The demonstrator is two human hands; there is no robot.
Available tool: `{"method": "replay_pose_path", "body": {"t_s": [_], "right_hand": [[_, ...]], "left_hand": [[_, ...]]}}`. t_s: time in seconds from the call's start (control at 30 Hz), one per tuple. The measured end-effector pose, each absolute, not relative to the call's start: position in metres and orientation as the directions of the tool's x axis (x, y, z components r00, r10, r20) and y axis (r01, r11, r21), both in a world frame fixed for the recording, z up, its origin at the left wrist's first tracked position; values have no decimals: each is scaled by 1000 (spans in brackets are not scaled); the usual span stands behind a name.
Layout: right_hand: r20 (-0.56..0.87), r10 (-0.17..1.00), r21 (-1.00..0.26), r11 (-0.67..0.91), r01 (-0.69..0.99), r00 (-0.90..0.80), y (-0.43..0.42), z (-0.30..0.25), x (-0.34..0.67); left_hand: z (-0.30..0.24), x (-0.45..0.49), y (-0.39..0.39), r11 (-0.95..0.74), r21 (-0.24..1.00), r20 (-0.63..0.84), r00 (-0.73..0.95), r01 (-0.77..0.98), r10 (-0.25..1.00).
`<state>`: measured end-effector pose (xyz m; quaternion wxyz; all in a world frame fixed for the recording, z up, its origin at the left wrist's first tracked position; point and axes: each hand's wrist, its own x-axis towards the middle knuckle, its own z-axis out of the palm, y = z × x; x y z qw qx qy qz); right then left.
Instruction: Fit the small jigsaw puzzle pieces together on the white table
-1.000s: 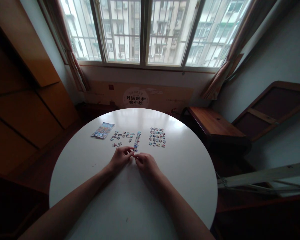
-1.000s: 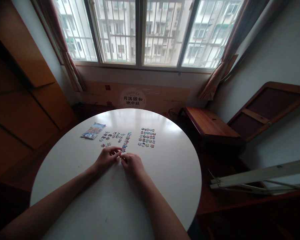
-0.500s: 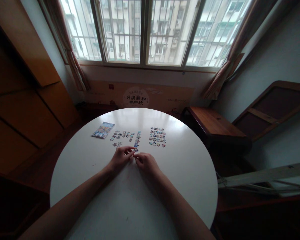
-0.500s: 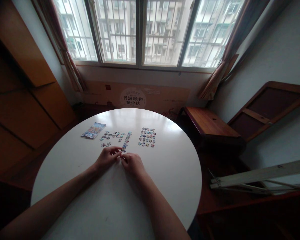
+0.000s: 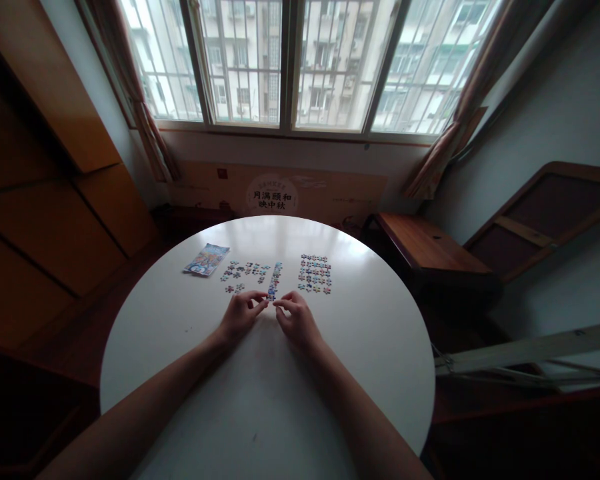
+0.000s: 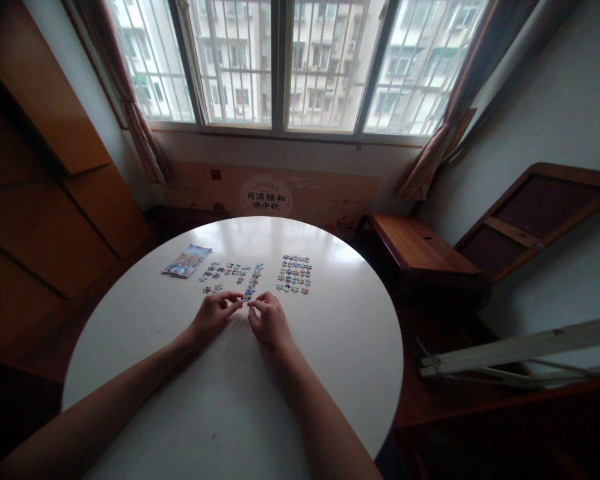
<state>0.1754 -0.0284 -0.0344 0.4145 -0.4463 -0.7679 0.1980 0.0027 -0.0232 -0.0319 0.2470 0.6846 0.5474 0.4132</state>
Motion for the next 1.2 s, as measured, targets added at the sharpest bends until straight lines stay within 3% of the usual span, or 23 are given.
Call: {"method": "replay_pose_path", "body": {"t_s": [0.27, 1.2], "right_hand": [[461, 839, -680, 544, 492, -291, -25, -39, 175], [464, 842, -676, 537, 504, -275, -27, -36, 175]], "left_hand": [[-32, 4, -25, -321, 721, 342, 87, 613, 935], [-32, 4, -23, -298, 750, 310, 85, 591, 947]]}}
